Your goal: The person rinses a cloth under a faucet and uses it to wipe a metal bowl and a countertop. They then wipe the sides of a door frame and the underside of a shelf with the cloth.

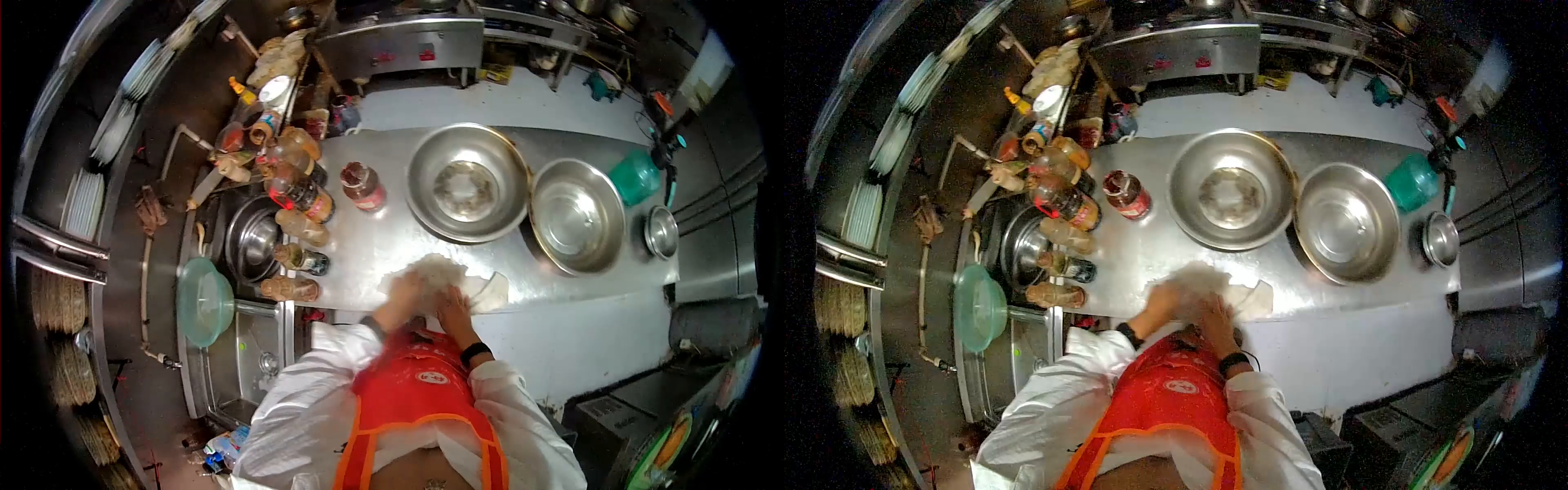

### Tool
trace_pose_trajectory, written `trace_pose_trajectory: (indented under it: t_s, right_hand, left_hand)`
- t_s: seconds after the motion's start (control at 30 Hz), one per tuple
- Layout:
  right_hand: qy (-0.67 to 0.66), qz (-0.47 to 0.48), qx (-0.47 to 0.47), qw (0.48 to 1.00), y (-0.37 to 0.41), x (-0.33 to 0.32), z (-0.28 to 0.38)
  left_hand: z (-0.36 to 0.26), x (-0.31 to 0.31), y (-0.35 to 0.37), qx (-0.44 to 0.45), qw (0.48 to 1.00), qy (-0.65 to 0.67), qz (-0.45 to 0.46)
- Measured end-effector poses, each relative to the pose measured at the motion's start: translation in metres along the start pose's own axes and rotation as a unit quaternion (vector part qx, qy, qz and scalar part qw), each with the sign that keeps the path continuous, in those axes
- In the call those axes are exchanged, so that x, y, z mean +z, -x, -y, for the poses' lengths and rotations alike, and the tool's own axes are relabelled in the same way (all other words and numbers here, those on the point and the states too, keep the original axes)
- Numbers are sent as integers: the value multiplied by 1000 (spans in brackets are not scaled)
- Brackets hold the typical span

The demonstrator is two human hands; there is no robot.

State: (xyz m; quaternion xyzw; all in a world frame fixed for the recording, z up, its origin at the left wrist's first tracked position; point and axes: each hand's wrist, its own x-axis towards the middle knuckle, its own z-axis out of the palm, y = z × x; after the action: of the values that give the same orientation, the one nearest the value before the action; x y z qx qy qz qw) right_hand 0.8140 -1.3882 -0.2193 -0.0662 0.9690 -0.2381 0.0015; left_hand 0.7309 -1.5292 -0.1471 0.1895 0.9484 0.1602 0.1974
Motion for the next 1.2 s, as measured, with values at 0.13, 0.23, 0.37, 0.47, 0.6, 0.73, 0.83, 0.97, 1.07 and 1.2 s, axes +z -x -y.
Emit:
trace_pose_trajectory:
  t_s: [0.13,0.23,0.37,0.47,0.6,0.73,0.83,0.97,1.07,1.2]
  right_hand:
    - [38,4,-16,999,3,-5,-7]
    - [-17,-56,67,996,12,6,-40]
    - [28,23,91,995,13,-57,-67]
    - [108,8,130,986,16,-48,-98]
    - [130,-2,113,985,11,-40,-87]
    - [-255,60,88,961,1,-29,-49]
    - [-259,40,-30,964,-8,-26,2]
    - [-246,166,-178,938,-45,-52,55]
    - [-280,184,-172,926,-51,-3,48]
    - [-156,200,-243,936,-57,-42,72]
  left_hand:
    - [15,100,-24,232,965,-91,-83]
    - [-48,62,-9,221,973,-63,-13]
    - [-76,72,-22,284,955,-55,-73]
    - [-91,108,-38,294,951,-64,-75]
    - [-78,131,-41,262,953,-67,-138]
    - [-54,92,-29,175,970,169,-13]
    - [-1,94,-9,170,983,45,-44]
    - [46,76,19,46,987,136,74]
    - [39,35,53,-30,992,125,-14]
    - [31,-10,68,49,998,39,15]
